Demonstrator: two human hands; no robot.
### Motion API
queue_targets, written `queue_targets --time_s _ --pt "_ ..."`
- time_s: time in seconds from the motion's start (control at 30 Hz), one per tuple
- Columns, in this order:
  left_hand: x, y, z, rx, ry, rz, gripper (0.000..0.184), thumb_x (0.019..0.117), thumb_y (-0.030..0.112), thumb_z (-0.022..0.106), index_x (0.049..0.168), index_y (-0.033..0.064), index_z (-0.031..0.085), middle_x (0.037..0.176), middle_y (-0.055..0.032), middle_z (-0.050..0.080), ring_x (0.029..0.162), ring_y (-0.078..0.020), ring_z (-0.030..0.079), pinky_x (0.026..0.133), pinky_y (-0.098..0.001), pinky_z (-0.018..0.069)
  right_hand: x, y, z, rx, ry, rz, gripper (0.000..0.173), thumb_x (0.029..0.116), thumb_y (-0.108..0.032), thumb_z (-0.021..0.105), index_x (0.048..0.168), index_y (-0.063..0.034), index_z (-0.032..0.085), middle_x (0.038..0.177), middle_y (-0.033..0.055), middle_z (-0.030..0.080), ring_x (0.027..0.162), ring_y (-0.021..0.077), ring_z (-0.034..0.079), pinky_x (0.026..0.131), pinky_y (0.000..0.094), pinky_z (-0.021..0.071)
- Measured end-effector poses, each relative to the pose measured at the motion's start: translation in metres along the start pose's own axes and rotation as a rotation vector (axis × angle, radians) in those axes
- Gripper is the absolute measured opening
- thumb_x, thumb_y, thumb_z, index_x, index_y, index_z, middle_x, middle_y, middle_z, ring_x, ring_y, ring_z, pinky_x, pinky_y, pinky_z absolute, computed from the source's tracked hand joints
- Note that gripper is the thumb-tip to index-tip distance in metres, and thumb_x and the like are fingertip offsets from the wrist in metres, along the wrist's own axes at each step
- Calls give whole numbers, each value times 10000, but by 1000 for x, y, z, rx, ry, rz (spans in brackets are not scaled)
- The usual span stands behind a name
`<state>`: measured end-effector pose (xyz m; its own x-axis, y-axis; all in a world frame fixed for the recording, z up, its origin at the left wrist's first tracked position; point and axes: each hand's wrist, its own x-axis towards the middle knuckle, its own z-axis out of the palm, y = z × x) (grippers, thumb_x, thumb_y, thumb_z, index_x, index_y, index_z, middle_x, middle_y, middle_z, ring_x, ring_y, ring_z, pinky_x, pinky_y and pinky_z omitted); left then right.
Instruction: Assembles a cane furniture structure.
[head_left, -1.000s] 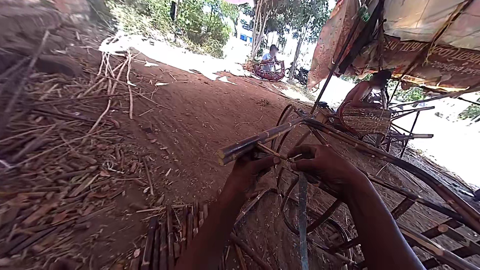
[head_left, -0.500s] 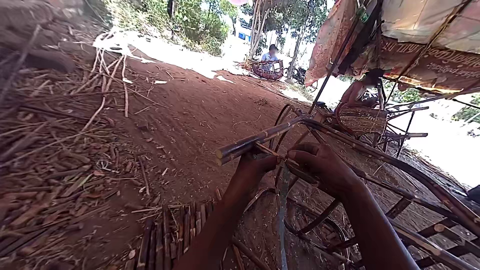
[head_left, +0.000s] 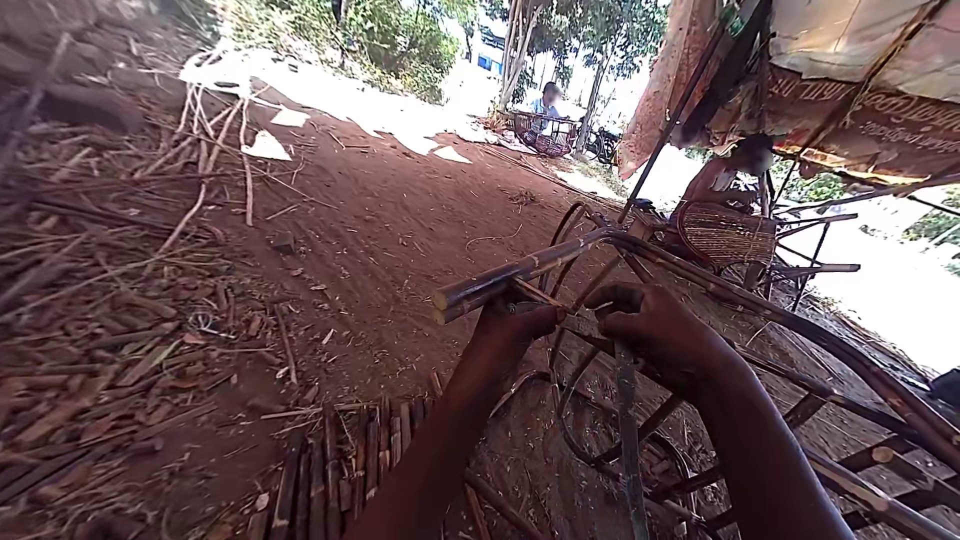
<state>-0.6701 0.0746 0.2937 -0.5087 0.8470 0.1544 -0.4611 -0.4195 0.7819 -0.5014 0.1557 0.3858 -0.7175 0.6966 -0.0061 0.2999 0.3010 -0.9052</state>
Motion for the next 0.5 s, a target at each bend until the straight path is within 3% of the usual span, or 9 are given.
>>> queue_targets --time_s 0.37,0.5 --pt "0 1 0 9 9 -17 488 791 -94 795 1200 33 560 962 -132 681 768 -192 674 733 -333 603 2 3 1 72 -20 -2 301 879 42 633 1171 -16 666 810 88 641 546 90 538 469 208 459" --pt "0 1 1 8 8 -15 525 783 -96 801 1223 48 553 1003 -128 666 785 -200 672 743 -345 609 2 3 2 111 -24 -2 279 899 31 620 1172 -11 664 799 86 634 533 80 523 465 201 451"
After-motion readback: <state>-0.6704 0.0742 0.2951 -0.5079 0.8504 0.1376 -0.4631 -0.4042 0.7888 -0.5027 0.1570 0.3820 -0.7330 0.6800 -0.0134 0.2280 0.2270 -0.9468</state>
